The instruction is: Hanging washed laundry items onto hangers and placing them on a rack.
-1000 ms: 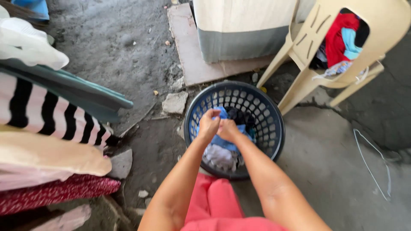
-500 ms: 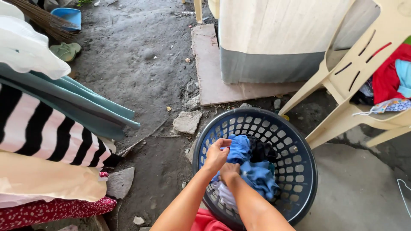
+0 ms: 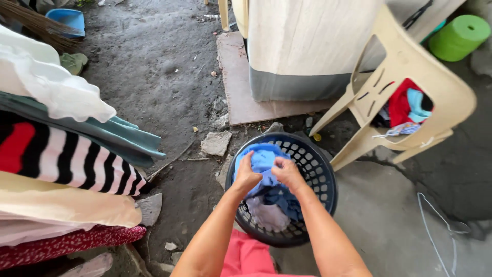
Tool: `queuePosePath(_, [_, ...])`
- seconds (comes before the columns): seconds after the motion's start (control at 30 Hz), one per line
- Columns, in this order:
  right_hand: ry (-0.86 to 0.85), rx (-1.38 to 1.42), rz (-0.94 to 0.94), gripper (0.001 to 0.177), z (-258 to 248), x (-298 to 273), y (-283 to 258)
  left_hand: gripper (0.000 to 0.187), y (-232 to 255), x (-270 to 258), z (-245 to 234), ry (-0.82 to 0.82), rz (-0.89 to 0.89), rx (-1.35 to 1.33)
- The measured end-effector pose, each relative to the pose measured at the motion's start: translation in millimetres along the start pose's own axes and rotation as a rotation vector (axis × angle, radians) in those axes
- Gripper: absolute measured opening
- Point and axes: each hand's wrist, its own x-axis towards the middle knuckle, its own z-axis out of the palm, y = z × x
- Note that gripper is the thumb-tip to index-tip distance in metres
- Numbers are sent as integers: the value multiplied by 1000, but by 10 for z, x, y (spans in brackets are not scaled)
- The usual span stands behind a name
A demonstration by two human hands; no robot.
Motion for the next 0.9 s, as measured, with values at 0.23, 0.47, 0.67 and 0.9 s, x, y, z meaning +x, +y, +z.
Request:
queuePosePath(0.23, [-71,549,-24,7,-986,-1015,-2184,132,1891,-710,-946,-149,-101,406])
queuePosePath(0.47, [-50,945,-219,12,-1750,-1622,-3058,46,2905,-818,-1251,-118,239,-223])
queuePosePath(0.67, [318,578,-235,39,-1897,-2088,-3484,20,4035,-979,-1282,-9,388,-465])
queuePosePath(0.9, [375,-166,-628,72,-1169,-2942,-3798,31,4746,-1263,-1191,131,232,-703])
